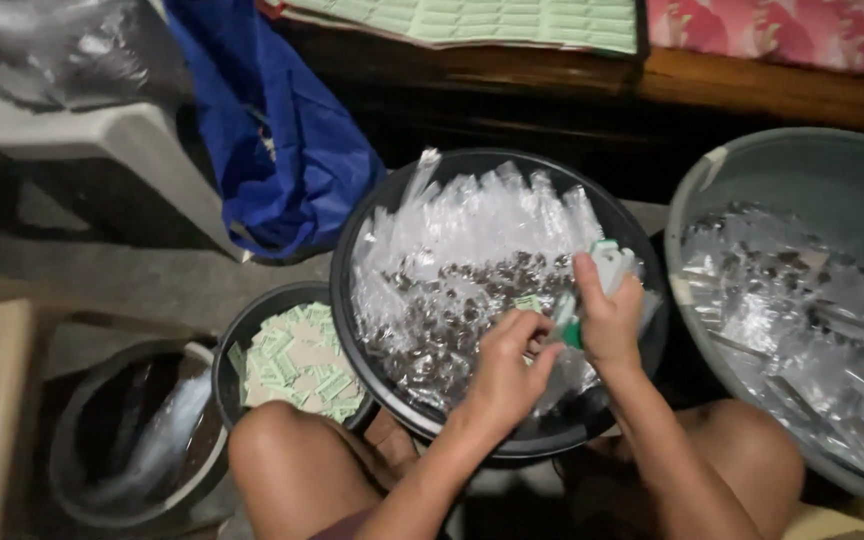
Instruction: The person seals small plastic bags containing metal parts by hand, using a handheld sealer and placing labels inside the bags.
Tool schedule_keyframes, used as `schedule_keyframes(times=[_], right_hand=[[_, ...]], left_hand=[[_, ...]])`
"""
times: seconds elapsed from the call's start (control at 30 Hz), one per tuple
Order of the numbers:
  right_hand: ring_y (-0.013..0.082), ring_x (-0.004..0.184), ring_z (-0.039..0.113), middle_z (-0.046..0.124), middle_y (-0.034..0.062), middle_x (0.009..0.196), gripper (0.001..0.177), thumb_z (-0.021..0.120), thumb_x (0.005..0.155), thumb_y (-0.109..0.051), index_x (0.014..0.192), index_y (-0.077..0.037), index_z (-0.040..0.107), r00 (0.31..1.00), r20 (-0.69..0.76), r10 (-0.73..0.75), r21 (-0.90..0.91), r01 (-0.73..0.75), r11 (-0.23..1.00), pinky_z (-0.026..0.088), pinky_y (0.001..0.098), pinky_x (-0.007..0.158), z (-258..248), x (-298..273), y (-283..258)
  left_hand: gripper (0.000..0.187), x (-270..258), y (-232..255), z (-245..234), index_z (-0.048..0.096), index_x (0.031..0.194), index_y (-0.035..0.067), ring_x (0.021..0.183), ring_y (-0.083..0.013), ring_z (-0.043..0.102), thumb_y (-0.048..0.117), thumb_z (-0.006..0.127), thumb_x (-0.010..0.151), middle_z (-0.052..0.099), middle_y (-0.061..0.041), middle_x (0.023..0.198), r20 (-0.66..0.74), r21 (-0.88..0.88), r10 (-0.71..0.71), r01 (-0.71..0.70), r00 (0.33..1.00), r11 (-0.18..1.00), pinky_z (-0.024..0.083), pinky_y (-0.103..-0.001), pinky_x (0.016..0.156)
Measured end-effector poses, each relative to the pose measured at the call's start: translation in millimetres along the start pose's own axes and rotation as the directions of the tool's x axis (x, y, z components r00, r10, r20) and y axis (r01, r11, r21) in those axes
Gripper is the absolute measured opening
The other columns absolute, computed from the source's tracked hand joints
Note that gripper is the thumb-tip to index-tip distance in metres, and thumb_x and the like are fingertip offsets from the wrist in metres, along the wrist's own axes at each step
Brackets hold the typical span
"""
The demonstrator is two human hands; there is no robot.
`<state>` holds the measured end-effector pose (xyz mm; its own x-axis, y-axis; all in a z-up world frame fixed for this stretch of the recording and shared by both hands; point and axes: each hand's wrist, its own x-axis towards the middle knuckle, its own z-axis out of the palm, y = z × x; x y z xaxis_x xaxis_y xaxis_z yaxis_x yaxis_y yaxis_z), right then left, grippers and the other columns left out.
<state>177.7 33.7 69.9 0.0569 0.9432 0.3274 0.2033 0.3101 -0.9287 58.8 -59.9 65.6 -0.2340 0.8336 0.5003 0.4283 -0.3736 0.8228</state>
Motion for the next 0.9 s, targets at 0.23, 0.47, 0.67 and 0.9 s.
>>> schedule_keyframes(times=[0.23, 0.47, 0.67, 0.9], right_hand=[[0.0132, 0.077, 0.053, 0.062, 0.003, 0.09, 0.031, 0.075, 0.1, -0.036, 0.104, -0.008, 0.063, 0.959, 0.065, 0.275, 0.018, -0.277, 0.961, 0.046, 0.0319, 0.076, -25, -12, -5], [0.0192, 0.086, 0.067, 0.076, 0.0134, 0.099, 0.047, 0.096, 0.066, -0.009, 0.107, -0.003, 0.073, 0.881, 0.28, 0.382, -0.173, -0.345, 0.922, 0.054, 0.0397, 0.086, -48, -28, 17], [0.0309, 0.074, 0.066, 0.07, 0.0217, 0.097, 0.043, 0.083, 0.084, -0.016, 0.113, 0.01, 0.064, 0.939, 0.095, 0.332, -0.384, -0.273, 0.882, 0.051, 0.0382, 0.066, -84, -5, 17], [0.0215, 0.08, 0.062, 0.066, 0.014, 0.101, 0.033, 0.077, 0.089, -0.004, 0.114, 0.005, 0.058, 0.942, 0.175, 0.285, -0.142, -0.262, 0.954, 0.05, 0.0294, 0.072, -87, -22, 11]], left_hand=[[0.023, -18, -32, -12, 0.07, 0.095, 0.005, 0.076, -0.0381, 0.071, 0.003, 0.084, 0.076, 0.067, -0.015, 0.081, 0.019, -0.058, -0.221, 0.222, 0.975, 0.973, 0.06, -0.04, 0.063], [0.049, -16, -13, -5, 0.065, 0.116, 0.007, 0.091, -0.0475, 0.069, 0.014, 0.087, 0.073, 0.065, -0.022, 0.104, 0.094, -0.152, -0.341, 0.352, 0.935, 0.924, 0.063, -0.046, 0.076], [0.08, -95, -39, 1, 0.045, 0.141, -0.002, 0.088, -0.0374, 0.056, 0.043, 0.075, 0.082, 0.059, -0.02, 0.101, 0.656, 0.426, -0.325, 0.021, 0.681, 0.904, 0.041, -0.049, 0.081], [0.011, -149, -49, -26, 0.059, 0.087, 0.009, 0.064, -0.0392, 0.055, 0.019, 0.054, 0.088, 0.067, -0.011, 0.083, 0.558, 0.063, 0.02, -0.066, 0.83, 0.996, 0.039, -0.045, 0.058]])
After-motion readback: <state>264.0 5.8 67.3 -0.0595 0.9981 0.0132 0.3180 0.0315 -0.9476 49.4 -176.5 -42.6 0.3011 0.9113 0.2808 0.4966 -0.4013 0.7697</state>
